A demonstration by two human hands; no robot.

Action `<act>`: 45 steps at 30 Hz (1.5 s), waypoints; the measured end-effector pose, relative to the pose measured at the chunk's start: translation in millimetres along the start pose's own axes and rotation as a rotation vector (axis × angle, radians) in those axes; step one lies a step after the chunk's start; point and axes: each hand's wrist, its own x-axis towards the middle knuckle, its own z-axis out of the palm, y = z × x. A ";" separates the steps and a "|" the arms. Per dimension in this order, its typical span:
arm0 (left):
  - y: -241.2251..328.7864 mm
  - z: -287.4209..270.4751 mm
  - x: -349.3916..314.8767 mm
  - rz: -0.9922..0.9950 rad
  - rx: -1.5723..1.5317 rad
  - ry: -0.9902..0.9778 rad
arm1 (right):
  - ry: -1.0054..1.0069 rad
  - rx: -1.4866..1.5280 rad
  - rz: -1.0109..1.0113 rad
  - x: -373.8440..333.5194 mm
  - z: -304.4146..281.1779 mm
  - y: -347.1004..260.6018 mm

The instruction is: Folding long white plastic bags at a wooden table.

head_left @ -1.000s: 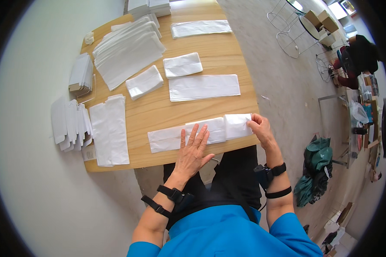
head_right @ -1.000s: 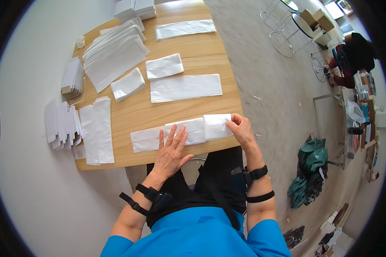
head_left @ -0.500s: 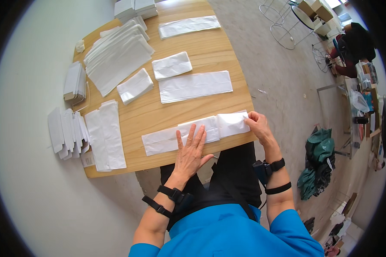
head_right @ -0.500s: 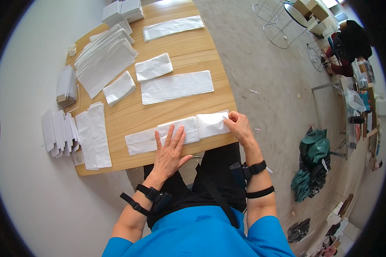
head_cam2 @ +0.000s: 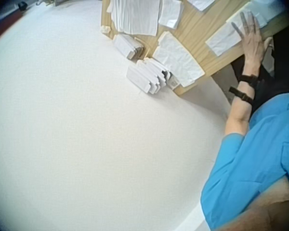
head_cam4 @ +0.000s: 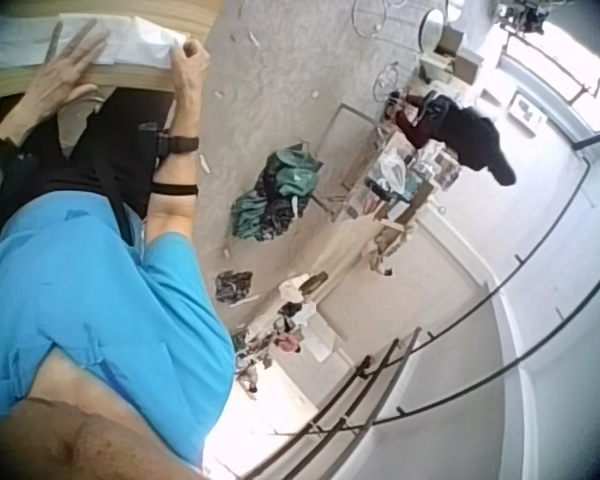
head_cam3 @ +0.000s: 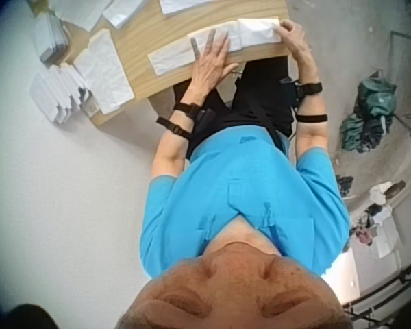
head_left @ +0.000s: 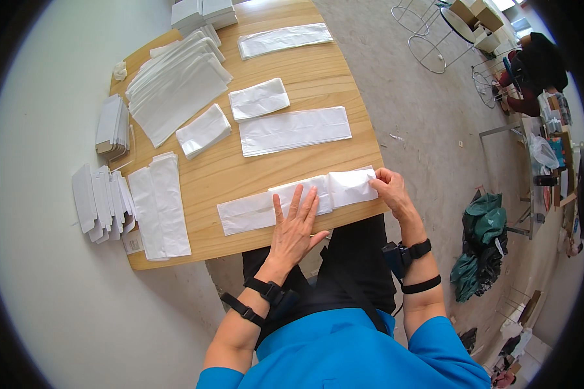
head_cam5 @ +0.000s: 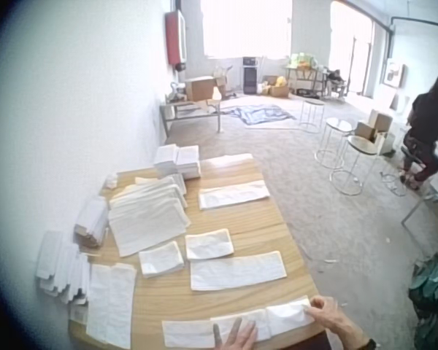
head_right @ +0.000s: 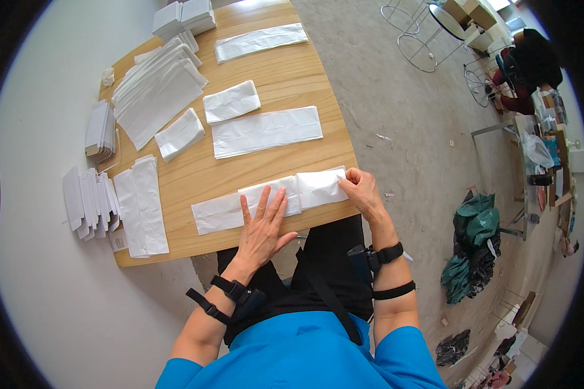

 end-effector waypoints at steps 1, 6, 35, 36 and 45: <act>-0.6 0.5 0.7 0.004 0.007 -0.003 | -0.003 0.003 -0.003 -0.1 0.2 -0.3; 0.4 0.7 7.0 0.027 0.023 -0.008 | -0.004 0.014 0.015 1.2 -1.3 1.9; -69.8 -33.5 -64.2 -0.587 -0.257 0.689 | 0.016 -0.185 -0.506 -46.9 104.0 -70.1; -72.5 -31.7 -66.7 -0.687 -0.305 0.703 | 0.016 -0.187 -0.505 -49.6 111.7 -68.1; -91.5 -22.4 -70.8 -1.098 -0.397 0.539 | -0.068 -0.045 -0.408 -49.6 172.3 -30.2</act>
